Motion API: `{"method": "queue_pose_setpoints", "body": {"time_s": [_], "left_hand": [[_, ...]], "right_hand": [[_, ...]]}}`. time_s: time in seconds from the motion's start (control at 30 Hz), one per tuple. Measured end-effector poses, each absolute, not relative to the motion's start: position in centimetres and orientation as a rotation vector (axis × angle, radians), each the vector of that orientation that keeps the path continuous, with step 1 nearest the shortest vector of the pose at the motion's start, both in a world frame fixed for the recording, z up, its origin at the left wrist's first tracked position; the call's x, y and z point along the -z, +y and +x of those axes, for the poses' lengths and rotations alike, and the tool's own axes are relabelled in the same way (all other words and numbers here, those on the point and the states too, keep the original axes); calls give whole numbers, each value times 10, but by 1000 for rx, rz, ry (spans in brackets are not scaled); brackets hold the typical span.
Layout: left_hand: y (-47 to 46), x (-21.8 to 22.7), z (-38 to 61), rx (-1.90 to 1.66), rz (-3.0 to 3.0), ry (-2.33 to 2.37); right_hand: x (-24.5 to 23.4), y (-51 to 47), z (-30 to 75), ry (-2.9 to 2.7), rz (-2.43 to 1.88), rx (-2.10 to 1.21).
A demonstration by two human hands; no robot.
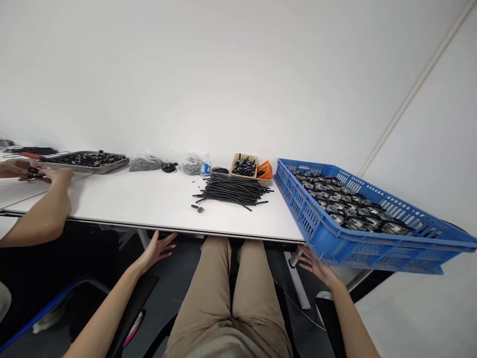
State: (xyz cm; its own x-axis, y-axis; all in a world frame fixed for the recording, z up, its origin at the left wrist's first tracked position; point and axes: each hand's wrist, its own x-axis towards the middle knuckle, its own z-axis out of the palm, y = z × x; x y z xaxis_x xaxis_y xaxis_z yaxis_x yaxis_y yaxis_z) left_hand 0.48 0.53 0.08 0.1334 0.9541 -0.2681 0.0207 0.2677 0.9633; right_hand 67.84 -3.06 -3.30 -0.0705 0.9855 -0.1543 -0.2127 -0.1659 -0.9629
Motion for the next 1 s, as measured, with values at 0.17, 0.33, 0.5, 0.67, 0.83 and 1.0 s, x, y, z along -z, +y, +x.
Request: {"method": "queue_pose_setpoints", "body": {"time_s": [0.17, 0.33, 0.5, 0.67, 0.83, 1.0], "left_hand": [[5, -2, 6, -919, 1068, 1232], [6, 0, 5, -911, 1103, 1257], [8, 4, 3, -925, 1119, 1247], [7, 0, 5, -928, 1094, 1271], [7, -3, 10, -845, 1097, 1308], [9, 4, 12, -783, 1087, 1321]], "right_hand": [[33, -31, 679, -1044, -1127, -1460], [31, -32, 677, -1051, -1152, -1440], [28, -32, 675, -1032, -1160, -1439], [27, -34, 676, -1047, -1162, -1443], [27, -34, 675, -1083, -1253, -1395], [26, -33, 668, -1064, -1357, -1448]]}}
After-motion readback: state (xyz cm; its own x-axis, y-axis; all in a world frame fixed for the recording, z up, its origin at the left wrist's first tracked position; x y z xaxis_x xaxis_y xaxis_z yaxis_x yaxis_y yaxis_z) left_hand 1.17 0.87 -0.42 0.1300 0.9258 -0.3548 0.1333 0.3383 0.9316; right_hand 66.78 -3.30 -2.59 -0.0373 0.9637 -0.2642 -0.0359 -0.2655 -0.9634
